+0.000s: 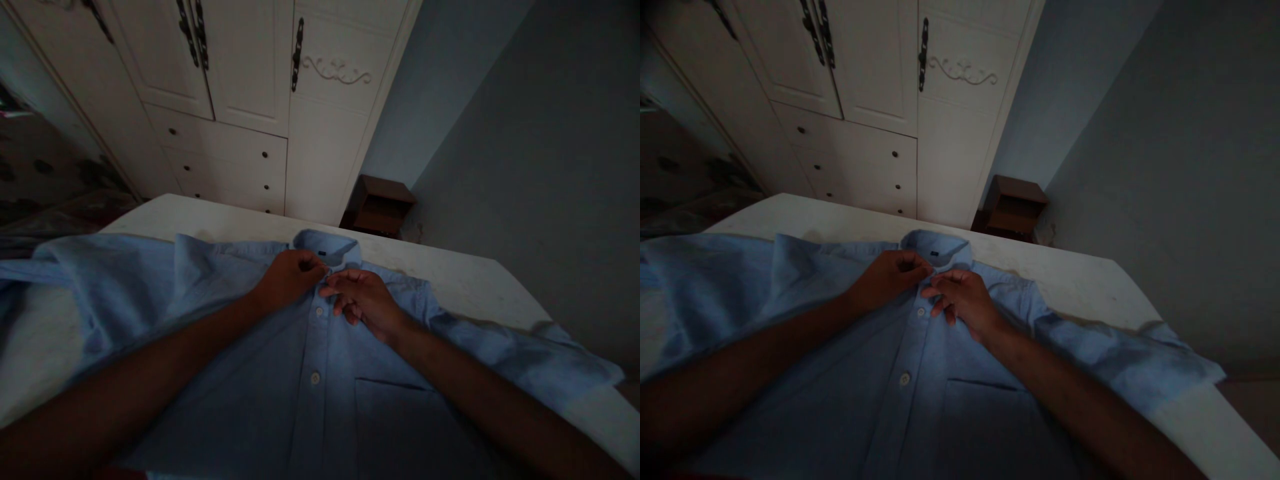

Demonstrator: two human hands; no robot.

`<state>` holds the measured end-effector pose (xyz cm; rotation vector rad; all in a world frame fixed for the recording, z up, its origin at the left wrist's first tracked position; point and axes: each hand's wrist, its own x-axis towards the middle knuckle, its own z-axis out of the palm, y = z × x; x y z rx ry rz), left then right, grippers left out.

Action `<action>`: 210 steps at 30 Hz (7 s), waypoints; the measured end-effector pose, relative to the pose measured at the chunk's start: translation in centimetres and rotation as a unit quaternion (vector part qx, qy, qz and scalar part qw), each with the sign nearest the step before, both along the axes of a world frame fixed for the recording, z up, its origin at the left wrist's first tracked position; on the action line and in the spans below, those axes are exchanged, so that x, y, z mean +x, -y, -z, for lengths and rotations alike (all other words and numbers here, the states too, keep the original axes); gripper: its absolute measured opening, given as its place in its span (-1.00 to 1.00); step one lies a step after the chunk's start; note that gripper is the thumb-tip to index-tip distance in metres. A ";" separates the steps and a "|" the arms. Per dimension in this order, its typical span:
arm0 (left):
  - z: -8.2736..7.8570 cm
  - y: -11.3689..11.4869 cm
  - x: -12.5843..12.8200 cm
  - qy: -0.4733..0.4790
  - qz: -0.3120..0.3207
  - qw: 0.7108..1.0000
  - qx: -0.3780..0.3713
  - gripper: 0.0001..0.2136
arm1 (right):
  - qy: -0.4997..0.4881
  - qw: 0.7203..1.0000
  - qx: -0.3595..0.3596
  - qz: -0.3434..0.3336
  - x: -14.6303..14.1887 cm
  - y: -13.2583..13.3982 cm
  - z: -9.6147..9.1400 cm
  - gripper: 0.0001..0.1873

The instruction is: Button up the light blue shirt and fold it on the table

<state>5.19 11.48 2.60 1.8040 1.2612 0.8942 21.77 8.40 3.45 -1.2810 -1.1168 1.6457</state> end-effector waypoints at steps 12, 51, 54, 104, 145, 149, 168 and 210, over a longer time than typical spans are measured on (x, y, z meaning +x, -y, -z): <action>-0.2 0.1 0.0 -0.037 0.000 0.999 0.017 -0.82 | 0.293 0.923 0.210 -0.135 1.5 -0.2 0.4 -0.77; 0.0 -0.9 -0.6 0.060 0.074 0.994 -0.062 -0.84 | 0.313 0.924 0.205 0.081 -1.5 1.1 0.1 -0.74; 0.3 -1.0 -0.6 0.048 0.078 0.995 -0.040 -0.83 | 0.316 0.922 0.204 0.090 -1.5 1.2 0.2 -0.75; 0.2 -1.2 -1.7 -0.102 0.037 0.976 0.191 -0.80 | 0.529 0.720 0.446 0.052 -0.7 1.5 2.6 -0.75; 0.9 -1.9 -1.5 0.088 0.170 0.981 -0.014 -0.71 | 0.478 0.697 0.523 -0.109 1.4 -1.0 1.2 -0.77; 0.6 -1.5 -1.4 0.070 0.181 0.981 0.003 -0.69 | 0.495 0.688 0.516 -0.125 1.5 -0.9 1.1 -0.77; 0.0 -1.0 -2.0 -0.157 0.224 0.939 0.210 -0.76 | 0.507 0.642 0.559 -0.135 2.4 -0.9 0.5 -0.78; -0.3 -2.8 -3.2 0.065 0.252 0.961 -0.089 -0.87 | 0.502 0.615 0.607 0.040 -0.4 1.5 0.8 -0.84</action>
